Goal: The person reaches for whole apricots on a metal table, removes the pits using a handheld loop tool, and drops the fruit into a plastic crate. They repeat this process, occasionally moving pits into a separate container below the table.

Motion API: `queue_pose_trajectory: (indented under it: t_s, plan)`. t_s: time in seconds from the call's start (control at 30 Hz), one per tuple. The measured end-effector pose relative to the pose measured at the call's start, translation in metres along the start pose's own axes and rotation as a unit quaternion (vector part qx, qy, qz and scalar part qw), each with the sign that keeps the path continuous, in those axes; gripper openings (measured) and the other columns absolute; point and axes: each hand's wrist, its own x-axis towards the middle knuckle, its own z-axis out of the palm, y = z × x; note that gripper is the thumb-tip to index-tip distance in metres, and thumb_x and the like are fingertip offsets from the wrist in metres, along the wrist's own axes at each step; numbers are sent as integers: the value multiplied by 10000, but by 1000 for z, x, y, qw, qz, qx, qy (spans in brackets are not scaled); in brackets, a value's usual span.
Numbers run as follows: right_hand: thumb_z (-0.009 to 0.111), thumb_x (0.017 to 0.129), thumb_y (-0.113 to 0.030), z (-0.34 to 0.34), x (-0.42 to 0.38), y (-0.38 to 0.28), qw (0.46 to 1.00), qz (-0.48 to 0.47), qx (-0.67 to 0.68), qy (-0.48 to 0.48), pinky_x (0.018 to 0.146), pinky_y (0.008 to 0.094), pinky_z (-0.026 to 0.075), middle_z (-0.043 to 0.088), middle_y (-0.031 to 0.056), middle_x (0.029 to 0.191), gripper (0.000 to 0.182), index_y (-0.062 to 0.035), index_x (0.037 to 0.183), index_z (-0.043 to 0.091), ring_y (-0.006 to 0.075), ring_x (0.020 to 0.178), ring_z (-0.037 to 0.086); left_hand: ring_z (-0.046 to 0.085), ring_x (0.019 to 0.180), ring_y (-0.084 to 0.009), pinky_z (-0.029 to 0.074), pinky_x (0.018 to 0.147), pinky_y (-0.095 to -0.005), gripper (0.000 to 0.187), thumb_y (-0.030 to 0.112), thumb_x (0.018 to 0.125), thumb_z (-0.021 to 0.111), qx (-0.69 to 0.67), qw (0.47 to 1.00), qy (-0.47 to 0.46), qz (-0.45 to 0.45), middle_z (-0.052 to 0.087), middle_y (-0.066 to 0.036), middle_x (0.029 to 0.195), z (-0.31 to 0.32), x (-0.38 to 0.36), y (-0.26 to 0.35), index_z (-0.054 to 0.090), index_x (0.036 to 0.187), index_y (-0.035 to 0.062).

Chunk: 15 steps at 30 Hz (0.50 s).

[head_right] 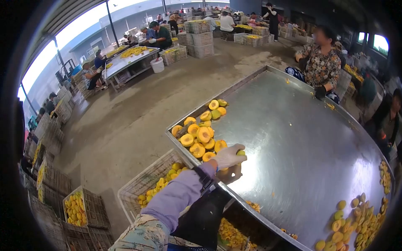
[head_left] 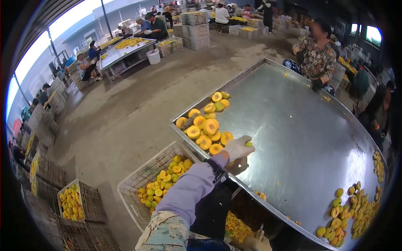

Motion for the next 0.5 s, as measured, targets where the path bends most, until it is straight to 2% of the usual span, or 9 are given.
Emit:
queue_pose_trajectory:
  t_s: [0.03, 0.1, 0.13, 0.17, 0.2, 0.27, 0.33, 0.43, 0.5]
  plan:
    - [573, 954, -169, 6, -4, -10, 1000, -7, -27, -6, 619, 238, 446, 553, -12, 811, 135, -35, 970, 586, 88, 705, 530, 609, 1085, -300, 497, 903, -403, 535, 344, 852, 601, -2, 1000, 5, -2, 593, -149, 1236, 4, -6, -9, 529, 1316, 86]
    - [573, 957, -173, 5, -3, -8, 998, -13, -56, -15, 639, 239, 451, 558, -9, 823, 152, -28, 998, 593, 87, 723, 533, 618, 1072, -254, 500, 902, -360, 583, 241, 832, 672, -537, 836, -113, 1, 610, -139, 1229, 14, -16, -31, 485, 1343, 32]
    - [600, 929, -154, -5, 5, 5, 925, -227, -304, -7, 670, 278, 468, 578, 26, 843, 158, -30, 1026, 600, 134, 749, 555, 618, 1072, -254, 500, 902, -360, 583, 241, 832, 672, -539, 835, -112, -1, 610, -139, 1229, 6, -35, -18, 485, 1343, 32]
    - [627, 900, -135, -13, 9, 19, 751, -411, -517, 5, 700, 317, 486, 599, 60, 862, 187, -31, 1054, 606, 180, 776, 577, 621, 1072, -234, 507, 891, -343, 564, 117, 820, 659, -513, 852, -91, 49, 611, -135, 1231, 1, -59, -7, 475, 1343, 19]
    - [670, 811, -90, -4, 7, 21, 849, -348, -398, 6, 781, 423, 498, 619, 162, 919, 264, -39, 1064, 614, 316, 860, 600, 623, 1072, -214, 514, 879, -326, 566, -8, 808, 647, -487, 865, -79, 95, 611, -131, 1232, 0, -78, -1, 466, 1344, 6]
    - [627, 820, -107, 51, -7, -23, 994, -1, -49, 96, 422, 255, 369, 562, 27, 592, 93, -22, 782, 621, 112, 474, 507, 637, 1038, -240, 547, 770, -317, 550, -97, 812, 616, -627, 766, -114, 84, 577, -151, 1261, -1, -101, 5, 467, 1331, 8]
    - [620, 843, -109, 46, -16, -35, 996, 64, -63, -20, 427, 248, 372, 558, 17, 578, 122, -33, 748, 614, 104, 466, 504, 637, 1033, -275, 547, 662, -309, 411, 132, 945, 569, -536, 822, -56, 184, 577, -163, 1246, -2, -129, 14, 474, 1329, 19]
    - [630, 833, -142, 44, -18, -29, 993, 82, -87, -14, 464, 237, 382, 565, 19, 578, 143, -32, 744, 615, 105, 483, 512, 634, 1067, -287, 541, 629, -264, 385, 265, 1031, 432, -731, 652, -166, 114, 579, -161, 1236, -6, -150, 19, 464, 1327, 20]
    - [645, 811, -172, 42, -20, -22, 990, 86, -113, -24, 523, 242, 410, 598, 18, 638, 136, -37, 807, 647, 103, 544, 535, 633, 1063, -295, 543, 639, -281, 433, 326, 1026, 418, -676, 714, -132, 125, 578, -166, 1236, -4, -165, 25, 469, 1325, 16]
